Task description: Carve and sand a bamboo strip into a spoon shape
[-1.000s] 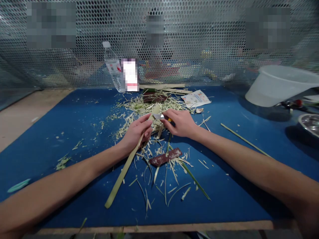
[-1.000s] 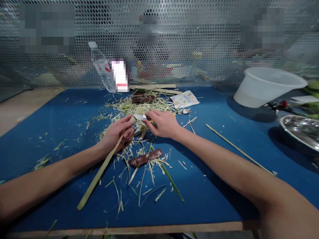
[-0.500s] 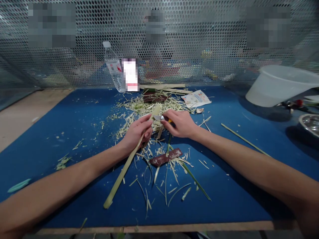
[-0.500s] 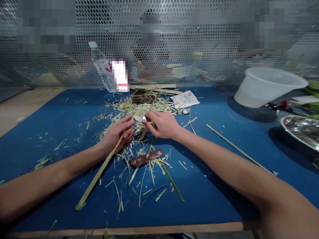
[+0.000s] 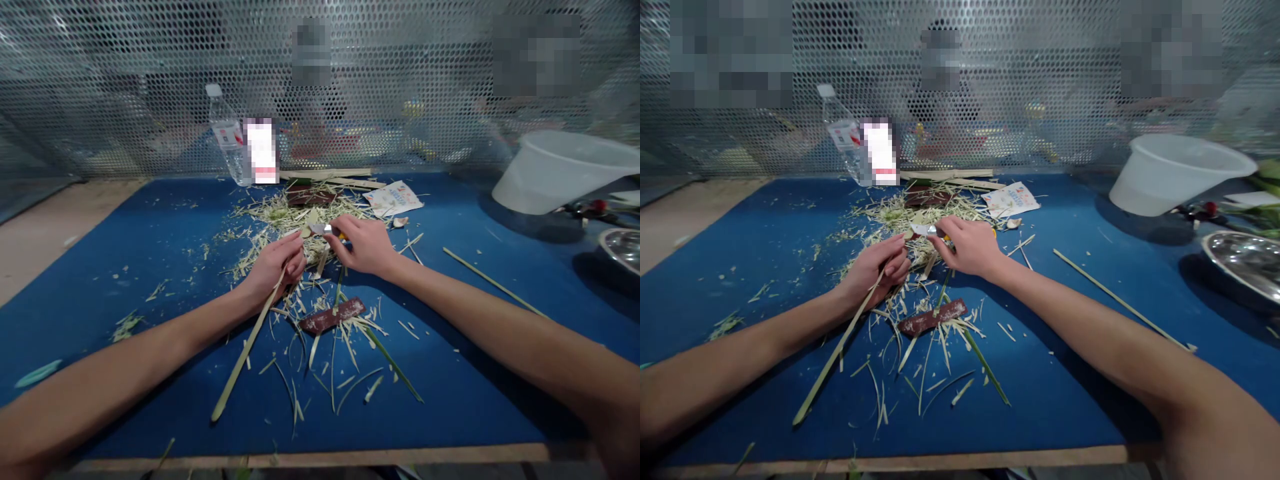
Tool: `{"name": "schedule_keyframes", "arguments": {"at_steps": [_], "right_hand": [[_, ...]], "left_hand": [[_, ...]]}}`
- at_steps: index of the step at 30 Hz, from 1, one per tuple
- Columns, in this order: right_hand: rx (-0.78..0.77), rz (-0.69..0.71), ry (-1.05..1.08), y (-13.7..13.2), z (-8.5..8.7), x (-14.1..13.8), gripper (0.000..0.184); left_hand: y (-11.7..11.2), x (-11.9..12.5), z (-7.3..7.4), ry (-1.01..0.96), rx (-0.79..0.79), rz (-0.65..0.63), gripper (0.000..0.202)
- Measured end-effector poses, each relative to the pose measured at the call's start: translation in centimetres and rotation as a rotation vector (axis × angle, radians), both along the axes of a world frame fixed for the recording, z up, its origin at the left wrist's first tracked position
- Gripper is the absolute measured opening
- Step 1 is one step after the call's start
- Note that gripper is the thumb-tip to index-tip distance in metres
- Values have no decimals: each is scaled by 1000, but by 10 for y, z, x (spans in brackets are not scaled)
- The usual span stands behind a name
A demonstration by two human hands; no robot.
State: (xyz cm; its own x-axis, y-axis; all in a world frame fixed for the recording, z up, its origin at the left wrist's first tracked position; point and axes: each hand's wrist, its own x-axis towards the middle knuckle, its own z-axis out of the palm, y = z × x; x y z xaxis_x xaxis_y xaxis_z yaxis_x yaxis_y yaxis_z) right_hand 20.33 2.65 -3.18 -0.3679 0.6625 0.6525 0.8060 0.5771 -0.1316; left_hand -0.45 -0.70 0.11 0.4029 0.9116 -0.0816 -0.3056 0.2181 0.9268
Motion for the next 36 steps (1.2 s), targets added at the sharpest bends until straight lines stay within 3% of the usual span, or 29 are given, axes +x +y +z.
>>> {"name": "schedule_keyframes", "arguments": {"at_steps": [6, 14, 22, 36], "right_hand": [[-49, -160, 133, 6, -1, 2, 37], [-11, 81, 55, -2, 0, 1, 37], [-25, 65, 32, -2, 0, 0, 40], [-33, -219, 144, 4, 1, -1, 38]], "left_hand": [[-1, -3, 0, 23, 12, -51, 32], [0, -2, -1, 1, 6, -41, 20], [1, -2, -5, 3, 31, -42, 13], [-1, -2, -4, 32, 27, -2, 46]]}}
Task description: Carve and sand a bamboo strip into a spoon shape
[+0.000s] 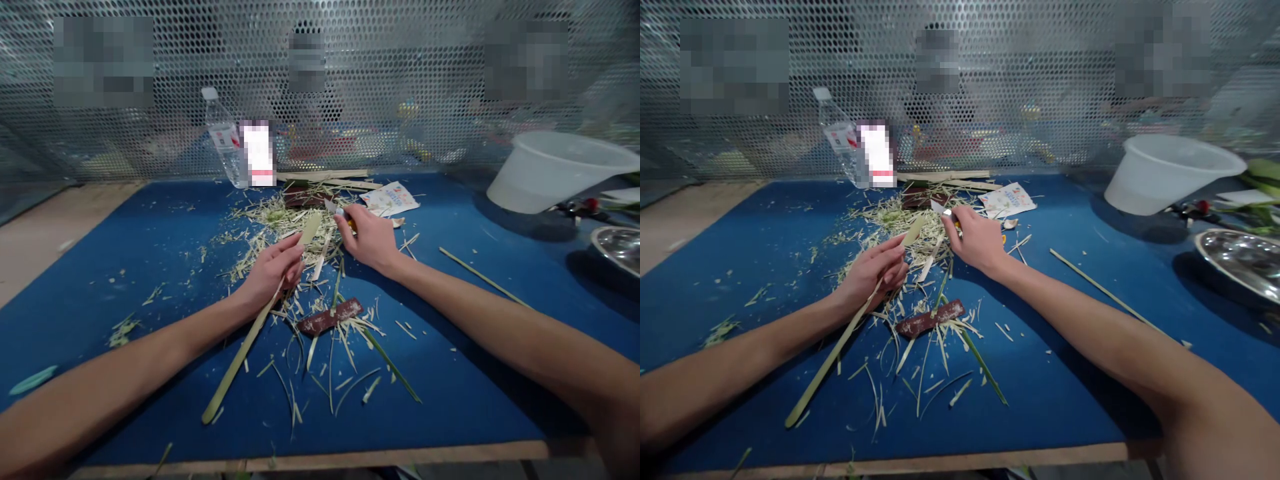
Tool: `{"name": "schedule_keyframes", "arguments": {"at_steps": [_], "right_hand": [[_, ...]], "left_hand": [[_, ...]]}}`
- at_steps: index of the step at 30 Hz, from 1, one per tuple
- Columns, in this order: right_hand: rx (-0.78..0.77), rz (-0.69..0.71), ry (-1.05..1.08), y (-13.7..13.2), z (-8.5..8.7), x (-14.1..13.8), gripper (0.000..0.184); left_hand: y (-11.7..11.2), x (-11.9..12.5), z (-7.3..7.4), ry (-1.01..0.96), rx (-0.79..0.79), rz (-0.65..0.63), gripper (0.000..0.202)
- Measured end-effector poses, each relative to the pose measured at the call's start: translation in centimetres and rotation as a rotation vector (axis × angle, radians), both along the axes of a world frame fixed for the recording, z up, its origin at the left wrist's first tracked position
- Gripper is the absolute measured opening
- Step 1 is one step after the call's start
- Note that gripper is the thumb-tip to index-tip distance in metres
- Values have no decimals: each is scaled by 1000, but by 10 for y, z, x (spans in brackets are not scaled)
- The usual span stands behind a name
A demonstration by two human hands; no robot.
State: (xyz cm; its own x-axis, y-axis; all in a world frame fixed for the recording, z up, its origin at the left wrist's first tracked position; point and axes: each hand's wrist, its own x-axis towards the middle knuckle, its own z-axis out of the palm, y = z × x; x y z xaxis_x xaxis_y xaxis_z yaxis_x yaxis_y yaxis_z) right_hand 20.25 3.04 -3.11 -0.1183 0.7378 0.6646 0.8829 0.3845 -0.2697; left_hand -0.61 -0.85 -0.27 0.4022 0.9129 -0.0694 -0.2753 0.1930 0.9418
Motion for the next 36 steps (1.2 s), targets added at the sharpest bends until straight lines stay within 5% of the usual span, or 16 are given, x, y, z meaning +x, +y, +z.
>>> {"name": "schedule_keyframes", "arguments": {"at_steps": [9, 13, 36], "right_hand": [[79, 246, -64, -4, -2, 2, 34], [94, 357, -177, -6, -3, 1, 33], [21, 354, -202, -15, -1, -7, 35]], "left_hand": [[1, 0, 0, -26, -7, -16, 11], [1, 0, -1, -27, 21, -33, 23], [1, 0, 0, -40, 10, -40, 13]]}}
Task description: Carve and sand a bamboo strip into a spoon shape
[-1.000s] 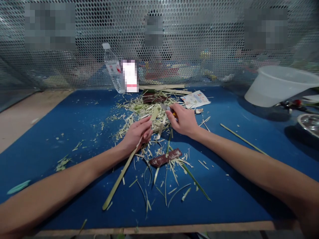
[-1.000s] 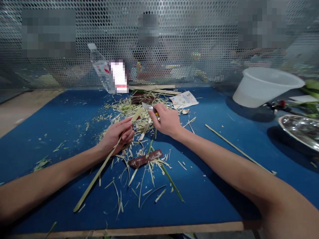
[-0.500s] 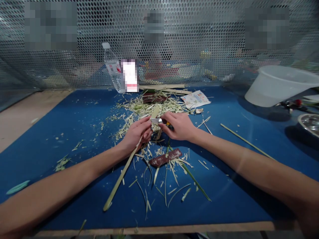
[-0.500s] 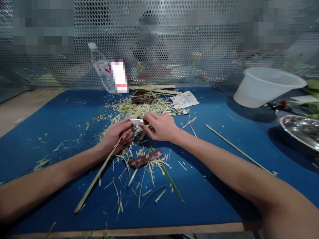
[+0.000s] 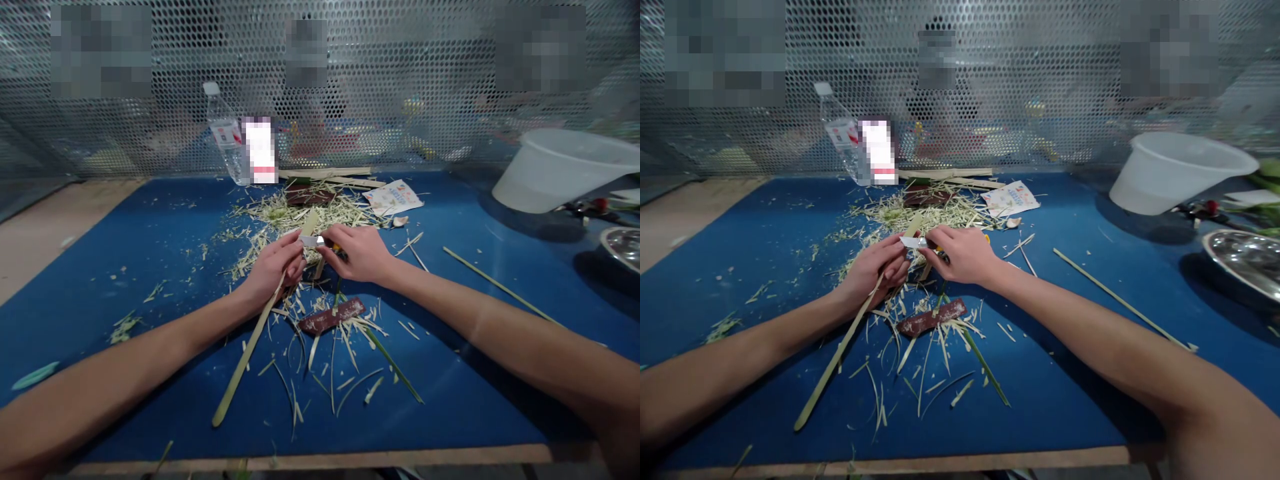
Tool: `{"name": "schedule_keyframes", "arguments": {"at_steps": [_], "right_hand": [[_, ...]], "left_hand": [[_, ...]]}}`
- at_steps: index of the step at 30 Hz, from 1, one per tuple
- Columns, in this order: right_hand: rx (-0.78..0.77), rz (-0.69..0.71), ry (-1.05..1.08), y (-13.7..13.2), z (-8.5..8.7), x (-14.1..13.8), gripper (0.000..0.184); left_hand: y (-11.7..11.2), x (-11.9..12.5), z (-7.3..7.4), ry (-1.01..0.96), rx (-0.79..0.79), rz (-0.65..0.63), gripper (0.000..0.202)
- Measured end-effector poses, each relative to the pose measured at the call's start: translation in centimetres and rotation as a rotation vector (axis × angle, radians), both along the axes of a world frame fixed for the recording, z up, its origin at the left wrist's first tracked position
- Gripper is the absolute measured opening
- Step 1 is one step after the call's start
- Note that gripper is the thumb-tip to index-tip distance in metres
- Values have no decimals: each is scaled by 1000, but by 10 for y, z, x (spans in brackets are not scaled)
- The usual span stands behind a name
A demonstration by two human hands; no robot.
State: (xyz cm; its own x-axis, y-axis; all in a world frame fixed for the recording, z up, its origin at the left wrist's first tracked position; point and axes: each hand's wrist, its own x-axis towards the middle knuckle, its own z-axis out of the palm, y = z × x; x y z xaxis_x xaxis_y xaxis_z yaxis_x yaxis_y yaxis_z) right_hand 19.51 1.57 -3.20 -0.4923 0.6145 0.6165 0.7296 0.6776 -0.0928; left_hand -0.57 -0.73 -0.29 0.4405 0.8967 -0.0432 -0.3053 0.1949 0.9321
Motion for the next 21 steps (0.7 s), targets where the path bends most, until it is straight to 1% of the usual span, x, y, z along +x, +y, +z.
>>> {"name": "schedule_keyframes", "arguments": {"at_steps": [5, 7, 10, 13, 17, 21], "right_hand": [[-12, -125, 134, 4, -1, 2, 36], [-13, -144, 169, 6, -1, 2, 38], [-28, -127, 189, 6, -2, 3, 37], [-57, -123, 192, 6, 2, 3, 37], [-52, -60, 162, 5, 16, 5, 35], [-65, 57, 186, 6, 33, 9, 33]], "left_hand": [[-1, 0, 1, 4, 8, 7, 10], [-2, 0, 2, 11, 16, 8, 9], [-3, 0, 4, 17, 14, 7, 10], [-3, 1, 5, 19, -1, 19, 10], [-2, 2, 4, 14, -22, 36, 12], [0, 3, 5, 9, -70, 73, 23]]}}
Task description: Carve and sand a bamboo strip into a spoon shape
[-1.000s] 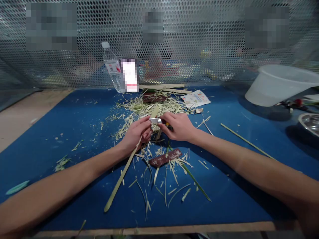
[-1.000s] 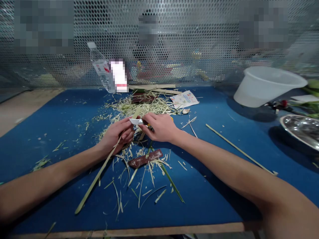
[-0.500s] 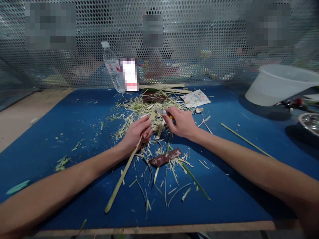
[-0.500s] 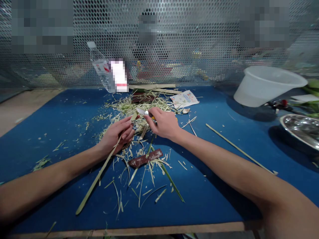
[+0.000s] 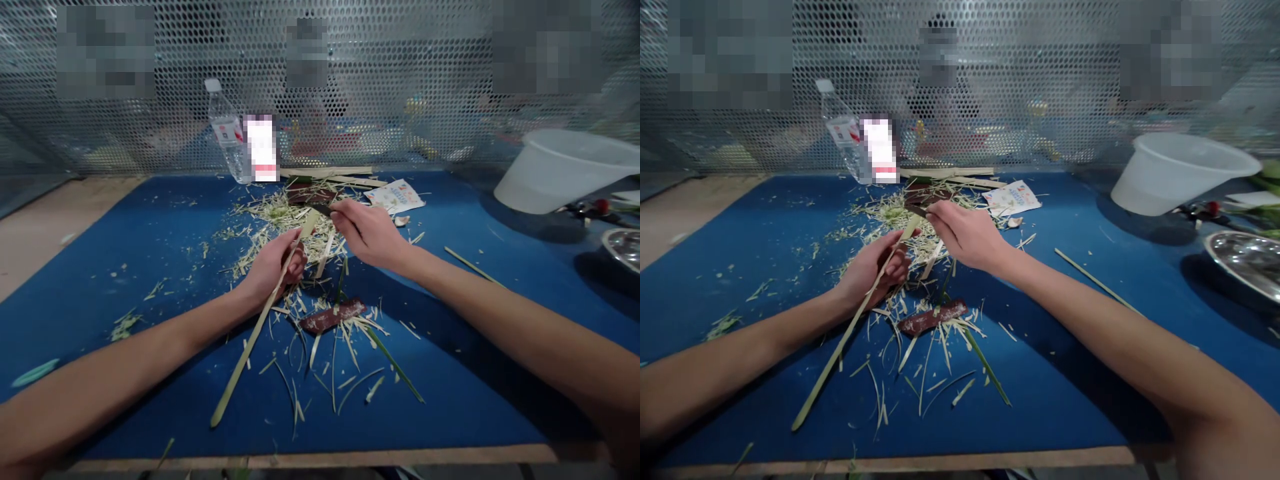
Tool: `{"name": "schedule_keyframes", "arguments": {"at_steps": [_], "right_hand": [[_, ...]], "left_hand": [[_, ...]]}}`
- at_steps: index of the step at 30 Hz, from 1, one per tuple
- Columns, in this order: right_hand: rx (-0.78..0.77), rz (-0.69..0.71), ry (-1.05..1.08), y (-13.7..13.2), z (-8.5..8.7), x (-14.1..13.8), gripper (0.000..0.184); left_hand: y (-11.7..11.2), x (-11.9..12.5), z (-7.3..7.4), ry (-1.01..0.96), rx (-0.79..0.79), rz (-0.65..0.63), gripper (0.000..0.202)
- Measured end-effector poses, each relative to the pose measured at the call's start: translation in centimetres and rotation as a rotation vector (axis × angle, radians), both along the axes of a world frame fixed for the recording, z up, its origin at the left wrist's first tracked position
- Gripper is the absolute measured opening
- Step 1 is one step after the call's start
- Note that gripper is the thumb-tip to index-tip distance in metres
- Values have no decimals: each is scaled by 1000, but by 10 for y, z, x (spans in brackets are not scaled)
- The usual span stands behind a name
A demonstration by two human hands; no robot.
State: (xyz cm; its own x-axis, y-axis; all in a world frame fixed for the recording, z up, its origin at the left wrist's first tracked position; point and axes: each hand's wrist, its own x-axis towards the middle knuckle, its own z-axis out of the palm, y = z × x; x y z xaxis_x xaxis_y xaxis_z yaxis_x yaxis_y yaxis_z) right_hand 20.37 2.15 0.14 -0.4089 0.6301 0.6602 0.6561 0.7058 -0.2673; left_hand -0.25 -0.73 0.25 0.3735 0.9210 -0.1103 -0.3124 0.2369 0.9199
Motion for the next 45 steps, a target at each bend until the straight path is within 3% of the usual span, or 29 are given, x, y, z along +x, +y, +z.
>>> {"name": "schedule_keyframes", "arguments": {"at_steps": [6, 10, 14, 19, 30, 45], "right_hand": [[-162, 143, 6, -8, 25, -2, 27], [-201, 106, 0, -21, 38, -11, 28], [-184, 45, 54, -29, 44, -18, 27], [-247, 73, 100, -33, 46, -21, 31], [-334, 151, 188, -34, 40, -25, 35], [-360, 183, 83, -30, 41, -17, 35]], "left_hand": [[-4, 4, 17, 9, 37, 33, 28], [-14, 8, 33, 10, 104, 21, 38], [-21, 7, 42, -10, 114, 42, 34], [-21, 4, 41, -35, 139, 49, 14], [-20, 3, 37, -71, 103, 32, 17], [-20, 4, 34, -93, 13, 1, 26]]}}
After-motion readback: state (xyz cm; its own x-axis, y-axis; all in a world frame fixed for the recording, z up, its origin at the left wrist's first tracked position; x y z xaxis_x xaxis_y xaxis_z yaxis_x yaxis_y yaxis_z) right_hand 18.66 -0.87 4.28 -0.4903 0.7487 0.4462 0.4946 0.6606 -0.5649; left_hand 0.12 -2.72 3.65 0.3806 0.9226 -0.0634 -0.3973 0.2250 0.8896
